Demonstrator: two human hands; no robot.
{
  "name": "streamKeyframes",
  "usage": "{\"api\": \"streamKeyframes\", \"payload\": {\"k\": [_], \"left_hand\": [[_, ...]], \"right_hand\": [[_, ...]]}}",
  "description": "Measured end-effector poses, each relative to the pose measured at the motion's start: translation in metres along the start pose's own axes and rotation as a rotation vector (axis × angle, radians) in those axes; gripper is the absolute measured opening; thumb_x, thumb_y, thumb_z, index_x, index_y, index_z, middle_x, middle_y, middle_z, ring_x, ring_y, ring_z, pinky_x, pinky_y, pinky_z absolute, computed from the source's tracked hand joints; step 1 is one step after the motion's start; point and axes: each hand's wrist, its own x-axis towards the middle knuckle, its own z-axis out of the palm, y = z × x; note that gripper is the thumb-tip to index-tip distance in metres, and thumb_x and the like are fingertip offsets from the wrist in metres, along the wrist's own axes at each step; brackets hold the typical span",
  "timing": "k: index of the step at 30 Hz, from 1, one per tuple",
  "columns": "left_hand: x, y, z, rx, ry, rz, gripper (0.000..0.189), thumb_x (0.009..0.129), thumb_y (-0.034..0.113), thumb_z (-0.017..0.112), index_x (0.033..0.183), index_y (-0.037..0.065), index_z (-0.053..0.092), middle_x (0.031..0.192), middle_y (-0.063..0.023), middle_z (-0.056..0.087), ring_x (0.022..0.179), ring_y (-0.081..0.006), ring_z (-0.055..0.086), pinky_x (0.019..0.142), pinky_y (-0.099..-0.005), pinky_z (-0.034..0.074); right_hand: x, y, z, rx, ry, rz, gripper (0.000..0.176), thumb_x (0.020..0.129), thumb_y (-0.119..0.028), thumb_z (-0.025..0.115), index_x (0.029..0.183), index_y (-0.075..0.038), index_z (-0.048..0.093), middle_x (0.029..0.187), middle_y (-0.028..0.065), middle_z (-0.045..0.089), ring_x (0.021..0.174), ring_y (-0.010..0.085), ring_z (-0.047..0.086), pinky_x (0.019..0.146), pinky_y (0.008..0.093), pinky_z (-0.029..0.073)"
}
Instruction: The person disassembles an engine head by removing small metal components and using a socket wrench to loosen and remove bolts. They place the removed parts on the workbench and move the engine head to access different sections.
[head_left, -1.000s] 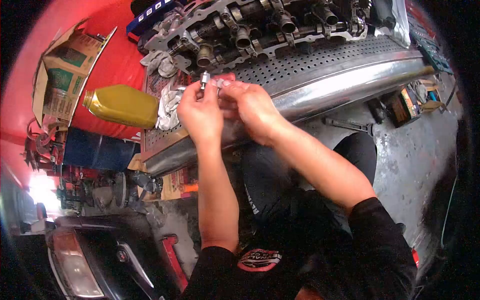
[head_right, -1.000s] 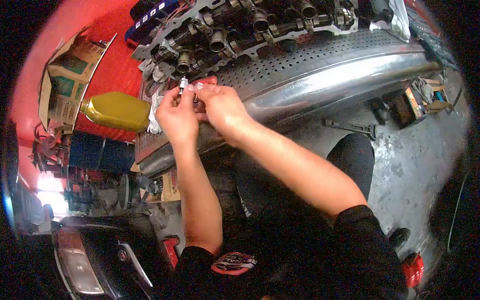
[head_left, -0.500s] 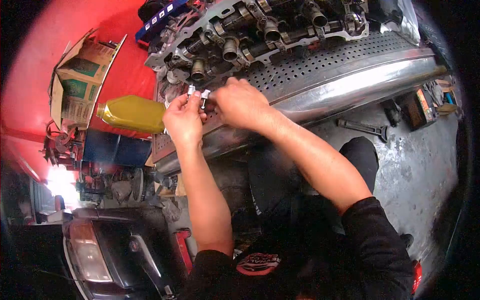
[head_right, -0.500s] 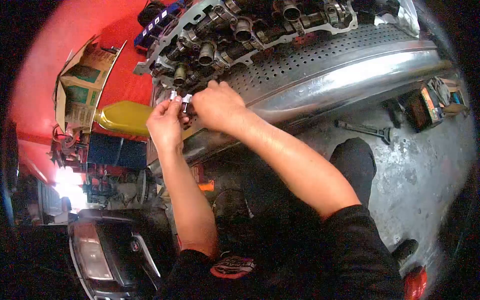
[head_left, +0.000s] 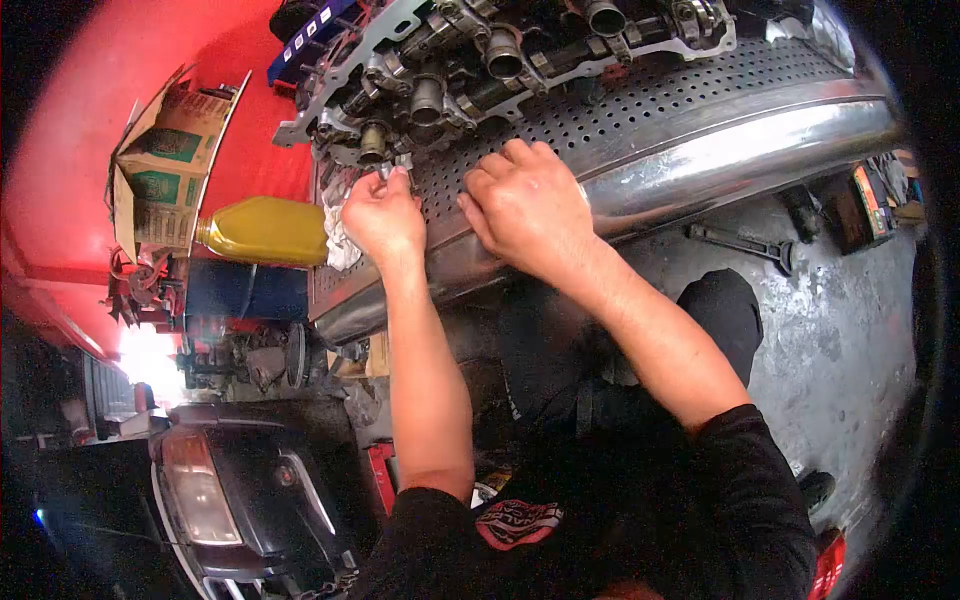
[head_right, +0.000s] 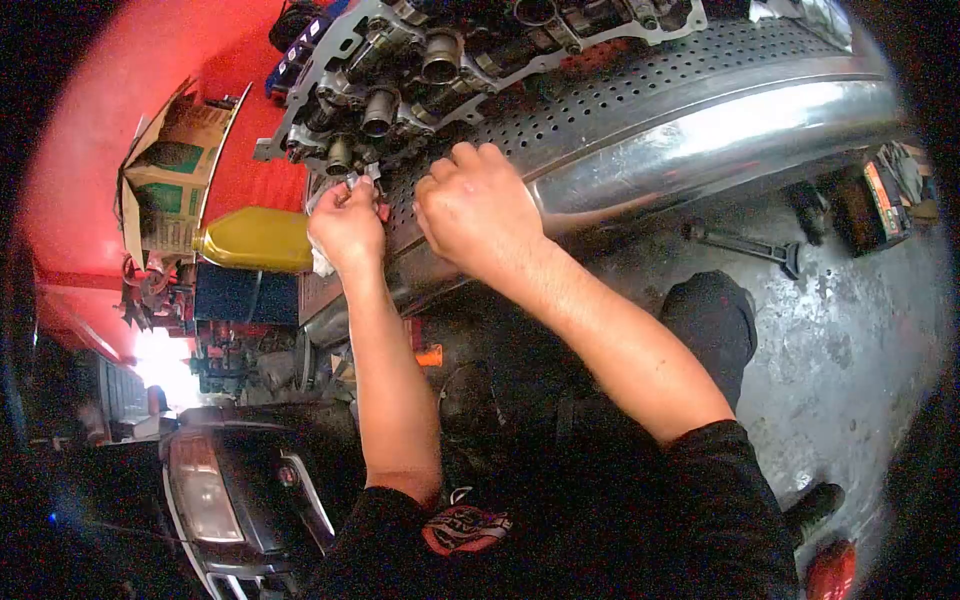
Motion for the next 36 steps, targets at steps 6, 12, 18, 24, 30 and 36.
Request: {"api": "streamKeyframes", "payload": {"k": [6,12,18,24,30,36], "left_hand": [[0.012,0.022,-0.014,0.096,-0.226,-0.120,0.015,0.089,0.007,0.072,0.081,-0.004,0.066,0.068,-0.0076,0.066,0.052,-0.0126,0.059,0.048,-0.0274,0.046],[0.015,0.047,-0.026,0.092,-0.330,-0.272,0.014,0.090,0.011,0.072,0.080,0.002,0.066,0.067,-0.0042,0.066,0.050,-0.0077,0.053,0.046,-0.0235,0.040],[0.005,0.060,-0.035,0.012,-0.448,-0.311,0.017,0.087,0.010,0.073,0.074,0.001,0.066,0.062,-0.0044,0.064,0.047,-0.0092,0.055,0.045,-0.0241,0.041],[-0.010,0.054,-0.037,-0.102,-0.504,-0.309,0.015,0.089,0.011,0.073,0.081,0.001,0.065,0.064,-0.0030,0.063,0.049,-0.0077,0.052,0.045,-0.0218,0.038],[-0.023,0.042,-0.054,-0.267,-0.564,-0.281,0.033,0.098,0.031,0.066,0.087,0.000,0.065,0.069,-0.0065,0.065,0.054,-0.0099,0.055,0.050,-0.0227,0.042],[-0.029,0.043,-0.071,-0.563,-0.574,-0.306,0.050,0.102,0.047,0.056,0.094,-0.001,0.065,0.071,-0.0097,0.067,0.055,-0.0134,0.060,0.052,-0.0250,0.046]], "right_hand": [[0.002,0.000,0.005,-0.019,0.011,-0.035,0.013,0.079,-0.023,0.067,0.076,-0.011,0.070,0.081,0.0062,0.068,0.086,0.0235,0.062,0.076,0.0375,0.045],[0.004,-0.001,0.005,-0.004,-0.039,0.020,0.027,0.083,-0.030,0.073,0.096,-0.007,0.069,0.086,0.0075,0.068,0.089,0.0266,0.063,0.079,0.0405,0.048],[0.009,-0.009,0.003,0.058,-0.005,0.048,0.036,0.078,-0.038,0.077,0.092,-0.007,0.067,0.084,0.0081,0.071,0.088,0.0260,0.067,0.079,0.0396,0.050],[0.010,-0.012,0.005,0.107,0.036,0.097,0.029,0.078,-0.037,0.077,0.081,-0.010,0.067,0.079,0.0087,0.071,0.082,0.0284,0.067,0.074,0.0423,0.053],[0.009,-0.013,0.004,0.164,0.012,0.165,0.034,0.083,-0.040,0.075,0.099,-0.010,0.074,0.081,0.0111,0.071,0.079,0.0314,0.069,0.073,0.0428,0.055],[0.022,-0.012,-0.007,0.513,-0.188,0.317,0.039,0.080,-0.043,0.078,0.089,-0.006,0.075,0.078,0.0135,0.073,0.073,0.0310,0.072,0.068,0.0410,0.056]]}}
